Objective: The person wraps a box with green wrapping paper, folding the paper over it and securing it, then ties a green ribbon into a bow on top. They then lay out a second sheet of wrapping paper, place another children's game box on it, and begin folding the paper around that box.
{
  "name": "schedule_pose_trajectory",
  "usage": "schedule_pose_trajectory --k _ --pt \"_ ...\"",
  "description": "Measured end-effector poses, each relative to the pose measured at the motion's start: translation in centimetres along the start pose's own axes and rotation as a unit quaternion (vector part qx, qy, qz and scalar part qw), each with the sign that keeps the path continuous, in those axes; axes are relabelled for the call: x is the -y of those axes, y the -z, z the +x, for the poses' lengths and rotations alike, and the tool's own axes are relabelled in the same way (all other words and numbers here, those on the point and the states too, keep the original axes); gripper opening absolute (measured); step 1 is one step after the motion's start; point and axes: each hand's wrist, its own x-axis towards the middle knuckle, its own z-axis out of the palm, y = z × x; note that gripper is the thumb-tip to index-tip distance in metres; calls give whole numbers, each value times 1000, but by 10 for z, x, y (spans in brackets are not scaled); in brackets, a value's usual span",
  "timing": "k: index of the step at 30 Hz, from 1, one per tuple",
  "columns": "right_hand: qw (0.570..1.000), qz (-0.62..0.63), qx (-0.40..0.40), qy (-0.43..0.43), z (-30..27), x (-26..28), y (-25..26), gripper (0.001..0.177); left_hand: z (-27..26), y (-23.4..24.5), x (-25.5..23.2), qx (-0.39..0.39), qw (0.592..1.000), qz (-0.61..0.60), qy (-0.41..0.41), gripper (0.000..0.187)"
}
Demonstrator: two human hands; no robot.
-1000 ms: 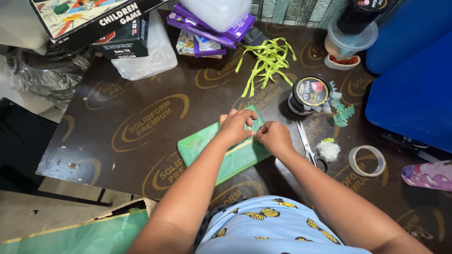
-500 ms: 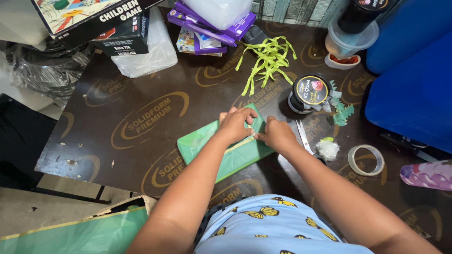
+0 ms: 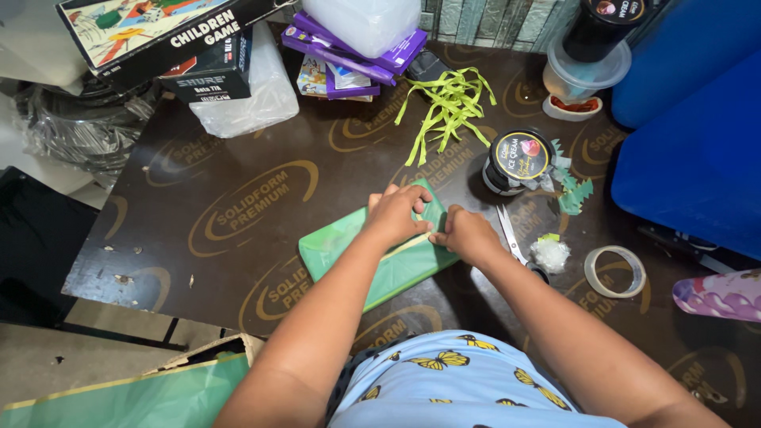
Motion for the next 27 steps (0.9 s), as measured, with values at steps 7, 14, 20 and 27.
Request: schedule_pose_trajectory --k 7,14,20,27 --pt "996 0 0 88 6 -14 -2 46 0 -10 0 -61 998 14 -14 36" --pt "995 83 39 48 3 -14 0 42 0 -12 2 -25 1000 18 8 42" --pt "986 156 57 -4 8 -18 1 31 13 -27 18 -87 996 -31 12 17" --pt "975 215 -46 42 41 -53 0 21 -54 28 91 -278 954 -109 15 27"
